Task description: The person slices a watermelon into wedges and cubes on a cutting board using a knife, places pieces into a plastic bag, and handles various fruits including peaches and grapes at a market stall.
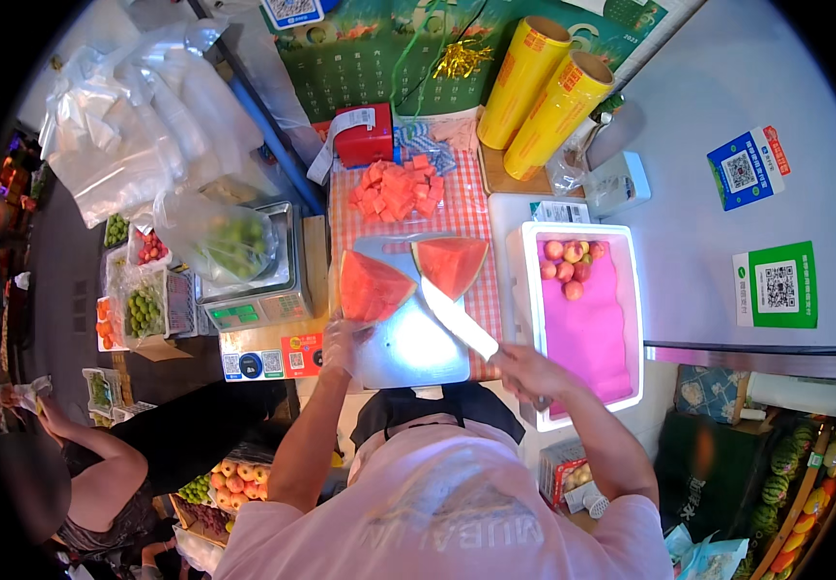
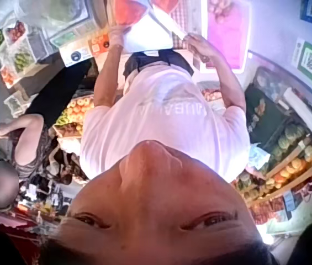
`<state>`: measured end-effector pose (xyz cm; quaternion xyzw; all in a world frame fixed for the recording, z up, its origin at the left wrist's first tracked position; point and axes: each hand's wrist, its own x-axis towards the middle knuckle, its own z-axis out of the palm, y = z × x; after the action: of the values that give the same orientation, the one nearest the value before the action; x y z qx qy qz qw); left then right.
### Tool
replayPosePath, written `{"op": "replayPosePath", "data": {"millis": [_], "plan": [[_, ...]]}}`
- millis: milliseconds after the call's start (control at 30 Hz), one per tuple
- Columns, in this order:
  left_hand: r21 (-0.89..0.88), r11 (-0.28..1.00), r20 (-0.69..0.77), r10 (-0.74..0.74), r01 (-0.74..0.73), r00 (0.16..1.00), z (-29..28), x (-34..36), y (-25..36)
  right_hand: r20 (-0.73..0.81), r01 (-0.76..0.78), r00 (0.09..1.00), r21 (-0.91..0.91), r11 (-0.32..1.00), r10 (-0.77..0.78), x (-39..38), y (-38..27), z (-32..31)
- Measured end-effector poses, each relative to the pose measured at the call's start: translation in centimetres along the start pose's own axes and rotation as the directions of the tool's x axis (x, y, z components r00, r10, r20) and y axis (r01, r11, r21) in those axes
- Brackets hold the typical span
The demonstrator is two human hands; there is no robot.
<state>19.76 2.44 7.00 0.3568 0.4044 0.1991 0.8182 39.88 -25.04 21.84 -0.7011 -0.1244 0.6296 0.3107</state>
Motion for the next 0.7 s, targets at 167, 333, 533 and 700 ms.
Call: {"op": "replayPosePath", "data": {"millis": [167,333,533,700], "plan": [[0.127,0.990,-0.022,0.059,-0.056,0.998,4.9,4.2,4.6,-0.255,0.264,0.862,-0.512,0.817,-0.438,8.6,-8.0,-5.6],[0.268,0.963,-0.105,0.054,-0.024,0.993,10.9,8.9,9.4,-0.235,0.275,0.759,-0.730,0.626,-0.608,15.1,-13.8,-7.8],[0.461,0.887,-0.259,0.174,-0.037,0.950,16.4,12.3,11.2,-0.177,0.292,0.743,-0.782,0.551,-0.646,17.2,-16.0,-10.6],[0.579,0.811,-0.338,0.141,0.087,0.931,16.4,14.2,11.1,-0.169,0.279,0.772,-0.776,0.566,-0.613,17.7,-16.7,-12.2]]}}
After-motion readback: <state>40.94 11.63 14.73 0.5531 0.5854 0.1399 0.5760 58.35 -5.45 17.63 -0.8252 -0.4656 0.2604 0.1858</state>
